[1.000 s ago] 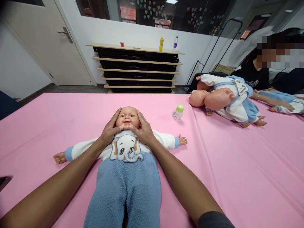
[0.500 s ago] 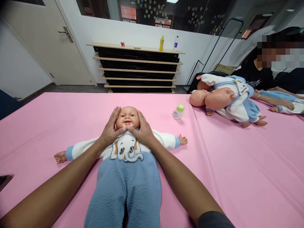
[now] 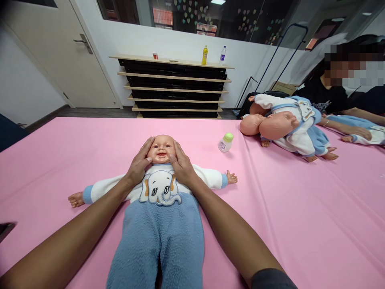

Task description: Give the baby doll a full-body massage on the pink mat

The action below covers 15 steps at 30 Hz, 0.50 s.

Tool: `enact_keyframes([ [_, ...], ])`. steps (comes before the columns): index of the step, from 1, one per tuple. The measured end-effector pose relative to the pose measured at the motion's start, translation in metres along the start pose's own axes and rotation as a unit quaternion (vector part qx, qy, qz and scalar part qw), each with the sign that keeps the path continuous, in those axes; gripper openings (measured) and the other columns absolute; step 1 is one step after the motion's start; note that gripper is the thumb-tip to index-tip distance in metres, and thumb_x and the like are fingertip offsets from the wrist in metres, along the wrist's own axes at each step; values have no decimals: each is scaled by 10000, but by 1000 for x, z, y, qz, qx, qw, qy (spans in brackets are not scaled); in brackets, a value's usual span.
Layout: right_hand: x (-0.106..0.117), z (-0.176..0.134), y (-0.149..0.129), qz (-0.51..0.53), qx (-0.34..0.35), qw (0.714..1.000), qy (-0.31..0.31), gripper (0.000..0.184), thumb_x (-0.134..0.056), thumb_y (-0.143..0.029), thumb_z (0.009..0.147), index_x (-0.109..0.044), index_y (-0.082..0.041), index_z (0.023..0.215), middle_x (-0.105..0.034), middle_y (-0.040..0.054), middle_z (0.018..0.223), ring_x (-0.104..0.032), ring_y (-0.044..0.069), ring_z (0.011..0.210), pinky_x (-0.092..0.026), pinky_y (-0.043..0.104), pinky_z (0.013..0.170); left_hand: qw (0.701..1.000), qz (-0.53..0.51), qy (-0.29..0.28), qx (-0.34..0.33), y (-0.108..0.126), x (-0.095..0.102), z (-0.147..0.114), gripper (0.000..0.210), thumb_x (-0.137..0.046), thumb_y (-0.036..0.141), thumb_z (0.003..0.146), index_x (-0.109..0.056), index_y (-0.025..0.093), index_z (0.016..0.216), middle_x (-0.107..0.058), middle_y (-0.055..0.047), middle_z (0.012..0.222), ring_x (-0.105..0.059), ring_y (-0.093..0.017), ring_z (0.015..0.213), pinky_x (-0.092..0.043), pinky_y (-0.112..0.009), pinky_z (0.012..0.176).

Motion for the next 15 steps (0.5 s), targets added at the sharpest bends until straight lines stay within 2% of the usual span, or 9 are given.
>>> enact_keyframes([
  [4,0,0,1,22,-3,999,27,604,-323,-573,967,-353,-253,1479,-376,-3,1520,-311,190,1429,-230,392,1208,1000,5,5,4,1,0,0,659,-449,359,863,-301,292,1502,-237,11,1592,-151,-266,1480,-109,-474,1219],
  [6,0,0,-1,23,-1,999,33,595,-318,-558,973,-370,-239,1471,-389,10,1513,-329,194,1421,-241,396,1204,1000,10,1,8,6,0,0,694,-505,408,856,-287,293,1506,-230,-4,1594,-156,-274,1479,-122,-473,1217],
  [8,1,0,-3,9,3,1000,15,676,-459,-570,920,-318,-241,1494,-352,21,1533,-310,226,1429,-241,424,1200,1000,23,-4,11,11,0,0,814,-615,446,802,-253,291,1515,-210,-29,1600,-154,-292,1477,-136,-485,1212],
  [11,1,0,-7,-4,5,1000,-11,908,-666,-561,790,-224,-255,1523,-295,30,1559,-279,275,1439,-249,461,1192,999,32,-7,13,17,-1,-1,948,-716,450,727,-222,296,1521,-185,-56,1604,-149,-316,1475,-146,-515,1200],
  [13,1,0,-7,0,-2,1000,-12,916,-669,-552,790,-206,-262,1526,-296,26,1559,-277,275,1440,-257,461,1189,1000,15,-6,19,18,-2,-1,913,-704,445,743,-238,305,1515,-190,-53,1603,-154,-317,1474,-149,-520,1198],
  [15,2,-1,-6,6,-5,1000,-13,846,-615,-548,837,-210,-270,1525,-307,16,1554,-273,261,1443,-256,456,1190,1000,-7,-3,27,17,-1,-1,841,-664,434,780,-261,314,1508,-205,-37,1600,-166,-310,1473,-151,-513,1201],
])
Point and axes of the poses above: each hand's wrist, its own z-axis towards the middle knuckle, its own x-axis out of the back of the hand, y = z × x, the point moved 1 cm from there along z, towards the middle knuckle
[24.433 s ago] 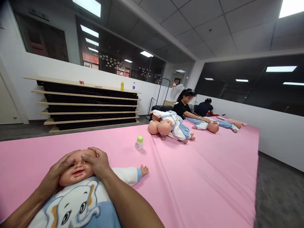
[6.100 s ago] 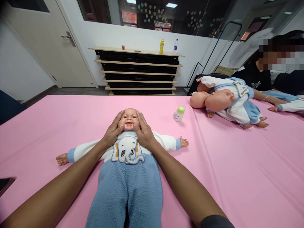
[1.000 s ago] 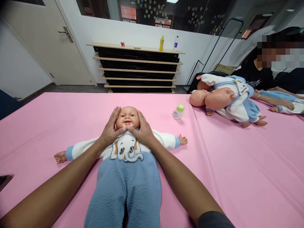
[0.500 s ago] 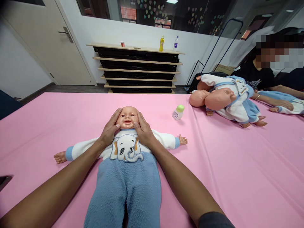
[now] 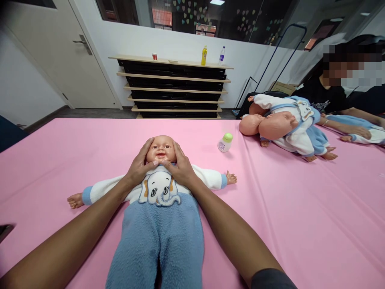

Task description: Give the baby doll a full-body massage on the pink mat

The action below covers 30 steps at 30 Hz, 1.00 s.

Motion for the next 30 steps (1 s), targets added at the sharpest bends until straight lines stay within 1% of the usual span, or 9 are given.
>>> enact_keyframes([
  [4,0,0,4,-7,14,1000,5,691,-483,-538,920,-253,-269,1514,-344,6,1536,-281,227,1442,-242,438,1199,1000,-15,1,-7,-5,1,0,726,-562,421,845,-281,310,1505,-238,-8,1591,-171,-290,1473,-135,-488,1214],
  [7,-1,1,7,2,15,999,37,585,-369,-523,970,-339,-248,1485,-396,8,1509,-321,198,1424,-245,405,1202,1000,-12,5,-10,-10,0,0,658,-478,414,889,-284,298,1506,-244,3,1590,-163,-267,1477,-122,-464,1221],
  [10,-2,2,8,20,11,997,71,553,-329,-523,981,-430,-230,1439,-456,14,1469,-386,187,1388,-277,382,1191,1000,-13,20,-11,-13,-1,0,604,-405,411,922,-302,279,1502,-254,0,1587,-179,-248,1475,-121,-448,1225],
  [12,-2,3,8,26,0,997,79,548,-340,-532,975,-455,-236,1422,-483,16,1448,-422,194,1364,-299,388,1179,999,-15,31,-14,-12,0,0,571,-346,413,945,-319,268,1497,-271,-7,1580,-202,-239,1469,-127,-439,1225],
  [14,-2,3,6,26,-6,998,64,594,-442,-550,935,-421,-241,1442,-469,25,1459,-429,218,1358,-317,407,1168,1000,-4,27,-14,-10,0,0,598,-380,441,938,-296,270,1505,-254,-17,1586,-200,-249,1470,-136,-450,1221],
  [17,-3,2,2,24,-5,999,26,863,-680,-547,784,-303,-242,1498,-369,41,1525,-383,268,1387,-329,431,1158,999,39,2,-22,-5,0,0,829,-601,486,825,-204,293,1528,-184,-39,1606,-142,-294,1480,-141,-497,1209],
  [19,-3,1,2,28,-9,999,16,955,-729,-535,739,-255,-241,1514,-320,45,1549,-347,282,1406,-326,441,1159,998,63,-4,-28,-3,0,0,900,-667,483,777,-200,306,1526,-183,-41,1606,-115,-303,1483,-143,-512,1203],
  [23,-2,1,5,24,-5,1000,8,834,-627,-533,833,-251,-238,1516,-322,35,1548,-309,261,1427,-290,444,1175,997,67,-2,-27,-4,1,0,758,-590,485,838,-274,311,1505,-252,-23,1586,-141,-282,1481,-157,-507,1202],
  [30,-2,1,8,-8,5,1000,22,658,-430,-539,946,-282,-228,1507,-335,25,1541,-278,209,1443,-224,410,1203,998,47,21,-42,-9,0,1,544,-323,434,970,-336,265,1487,-314,1,1561,-192,-210,1474,-135,-436,1223],
])
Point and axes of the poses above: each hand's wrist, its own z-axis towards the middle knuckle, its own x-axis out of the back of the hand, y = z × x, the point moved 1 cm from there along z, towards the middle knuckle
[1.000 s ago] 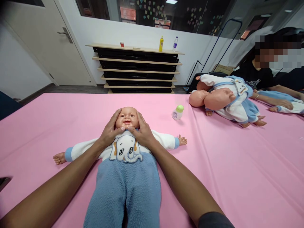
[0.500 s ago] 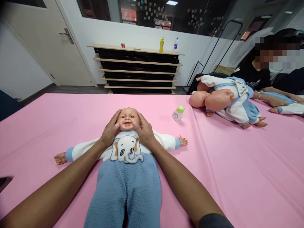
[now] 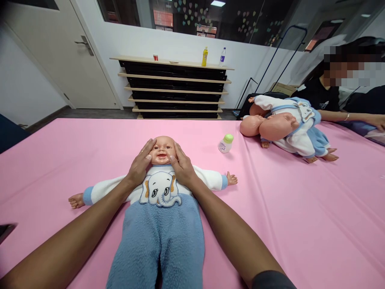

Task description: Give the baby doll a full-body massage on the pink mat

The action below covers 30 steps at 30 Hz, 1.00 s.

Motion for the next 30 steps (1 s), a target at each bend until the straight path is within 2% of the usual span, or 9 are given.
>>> enact_keyframes([
  [4,-2,0,1,7,0,1000,23,611,-350,-543,972,-345,-208,1483,-369,33,1525,-311,192,1429,-232,387,1202,1000,-8,11,7,1,1,1,527,-282,433,980,-370,266,1472,-347,-5,1546,-222,-206,1465,-142,-435,1222],
  [7,-1,0,2,13,-6,999,41,599,-286,-545,984,-395,-195,1458,-414,45,1498,-352,190,1407,-249,384,1195,1000,3,-11,24,3,1,1,667,-494,509,891,-319,281,1493,-248,-33,1587,-158,-262,1480,-146,-480,1208],
  [9,0,0,1,-3,-3,1000,18,669,-416,-577,936,-339,-201,1484,-371,51,1524,-326,218,1421,-250,403,1193,999,16,-24,29,5,1,0,873,-665,517,773,-262,288,1512,-174,-57,1607,-122,-299,1483,-158,-497,1199],
  [11,0,0,-1,-21,-1,1000,-9,832,-575,-588,849,-255,-206,1515,-305,63,1555,-288,254,1437,-253,427,1189,999,23,-29,34,7,1,0,966,-729,498,720,-226,297,1521,-143,-64,1613,-111,-306,1483,-163,-497,1197],
  [13,1,0,-2,-29,-5,999,-20,889,-617,-571,827,-210,-204,1527,-279,71,1565,-270,267,1443,-255,437,1186,999,17,-32,37,7,1,0,895,-686,493,771,-229,309,1518,-159,-51,1611,-110,-293,1485,-153,-496,1200],
  [17,1,0,-2,-34,2,999,-22,746,-492,-524,923,-207,-193,1528,-286,70,1562,-264,241,1447,-240,426,1193,999,-2,-44,21,4,0,0,746,-558,484,876,-225,305,1520,-189,-22,1605,-77,-259,1492,-98,-480,1212],
  [23,0,-3,-2,-48,10,999,-16,639,-372,-506,978,-211,-219,1526,-278,42,1565,-237,204,1457,-213,416,1207,999,3,-46,12,-1,-1,-2,693,-445,493,931,-180,277,1533,-134,-22,1617,-27,-240,1496,-68,-457,1220],
  [26,0,-2,-2,-44,23,999,0,586,-334,-483,995,-274,-209,1509,-311,39,1551,-272,183,1445,-225,394,1207,999,8,-44,10,-3,-1,-4,677,-408,490,947,-156,274,1537,-91,-20,1623,-8,-229,1496,-60,-446,1223],
  [30,0,2,1,-18,28,998,45,531,-302,-472,1003,-426,-195,1439,-437,44,1481,-380,181,1393,-283,384,1184,999,5,-36,9,-3,-2,-4,638,-363,477,966,-170,261,1535,-87,-16,1624,-17,-208,1497,-45,-427,1226],
])
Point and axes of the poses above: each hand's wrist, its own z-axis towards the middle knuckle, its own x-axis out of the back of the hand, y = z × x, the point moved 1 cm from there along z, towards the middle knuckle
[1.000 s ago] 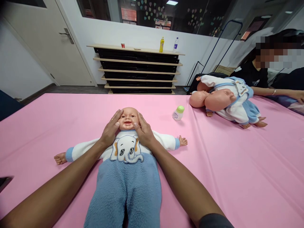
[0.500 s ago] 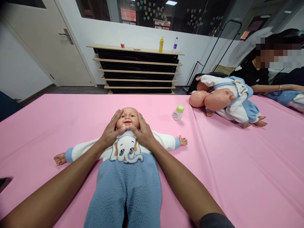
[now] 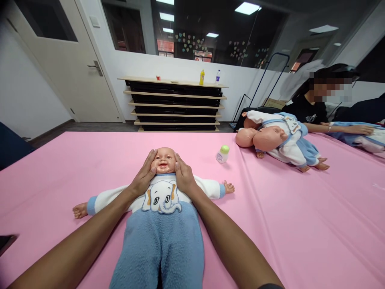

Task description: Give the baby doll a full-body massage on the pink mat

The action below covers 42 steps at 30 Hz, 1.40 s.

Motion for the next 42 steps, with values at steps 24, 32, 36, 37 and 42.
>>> enact_keyframes([
  [24,154,-30,14,-287,10,949,130,550,-395,-282,899,-429,-150,1433,-490,108,1431,-439,249,1346,-345,466,1142,846,-485,109,193,160,-59,92,527,-325,520,926,-514,126,1221,-598,-180,1223,-610,-268,1139,-468,-467,1012],
  [32,206,27,51,-441,-3,897,15,899,-487,-124,717,-112,-90,1534,-55,122,1610,-24,253,1492,-113,487,1206,699,-555,7,451,138,-200,140,585,-391,495,909,-450,12,1234,-395,-353,1373,-491,-342,1276,-455,-399,991],
  [36,202,34,61,-466,-24,884,-5,866,-453,-136,774,-49,-121,1540,4,110,1612,48,249,1490,-50,540,1186,669,-598,41,438,117,-221,148,688,-322,563,908,-386,18,1324,-389,-322,1397,-509,-309,1271,-500,-338,933],
  [37,201,33,64,-462,-38,886,-22,833,-437,-140,793,-66,-118,1539,-14,120,1611,22,249,1492,-64,545,1182,662,-607,47,437,113,-225,149,710,-318,571,904,-368,19,1348,-387,-315,1404,-504,-308,1278,-506,-338,927],
  [42,200,28,61,-435,-65,897,-55,773,-432,-142,814,-144,-124,1532,-58,134,1606,-33,259,1491,-62,562,1175,632,-638,56,437,102,-231,145,743,-367,555,895,-348,12,1402,-403,-303,1409,-517,-316,1262,-519,-366,911],
])
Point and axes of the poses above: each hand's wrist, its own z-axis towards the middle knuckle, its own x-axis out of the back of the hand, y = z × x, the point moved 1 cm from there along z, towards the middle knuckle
